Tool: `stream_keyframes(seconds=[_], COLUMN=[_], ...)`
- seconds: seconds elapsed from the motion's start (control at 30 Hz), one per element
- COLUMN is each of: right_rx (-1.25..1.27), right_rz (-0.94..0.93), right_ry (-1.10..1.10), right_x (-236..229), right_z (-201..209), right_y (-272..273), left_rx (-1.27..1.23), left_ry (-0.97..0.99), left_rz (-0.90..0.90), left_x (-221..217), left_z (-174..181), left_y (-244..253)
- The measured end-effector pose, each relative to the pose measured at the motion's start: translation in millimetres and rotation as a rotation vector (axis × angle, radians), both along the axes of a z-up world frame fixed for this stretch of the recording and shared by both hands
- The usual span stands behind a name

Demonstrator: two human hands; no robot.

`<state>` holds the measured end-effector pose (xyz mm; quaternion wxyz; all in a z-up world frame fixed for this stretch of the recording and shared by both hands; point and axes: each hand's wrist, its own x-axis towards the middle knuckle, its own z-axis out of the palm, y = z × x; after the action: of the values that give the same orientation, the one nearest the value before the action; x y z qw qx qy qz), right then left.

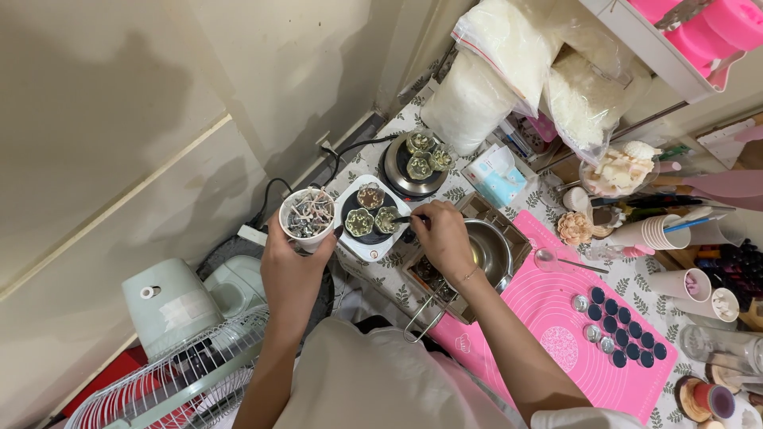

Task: The recorder is preparing wicks, melting wax, and pouring it into small decorative containers to make candles.

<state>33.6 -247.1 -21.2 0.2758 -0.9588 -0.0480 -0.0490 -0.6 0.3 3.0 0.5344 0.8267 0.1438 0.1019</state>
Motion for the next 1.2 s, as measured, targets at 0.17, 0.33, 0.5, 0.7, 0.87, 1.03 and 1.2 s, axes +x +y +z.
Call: stream_keyframes(seconds=[0.17,0.33,0.5,0.7,0.87,1.03,1.2], right_rx=[0.010,0.046,-0.018,-0.024,-0.009,0.037,0.164], right_rz=[-0.009,-0.005,0.011,0.014,-0.026,-0.093,-0.283], right_ry=[0.012,0.031,-0.045,-0.023,0.010,0.059,0.057], right_x=[-1,-2,-3,-5,-7,-10,2], right_z=[1,1,3,8,19,31,47], right_y=[1,1,5,7,10,4,-19], left_rx=[-0.003,0.014,0.012,0.023,0.016,-0.033,-0.075], left_ry=[-0.002,0.007,0.007,0.005,0.023,0.094,0.062], left_rz=[-0.007,-0.001,-0.007,0.000,-0.003,-0.007,-0.030], left_x=[0,0,0,-1,-1,1,0], left_z=[2,0,-1,-4,1,9,9], left_y=[0,0,1,2,3,3,5])
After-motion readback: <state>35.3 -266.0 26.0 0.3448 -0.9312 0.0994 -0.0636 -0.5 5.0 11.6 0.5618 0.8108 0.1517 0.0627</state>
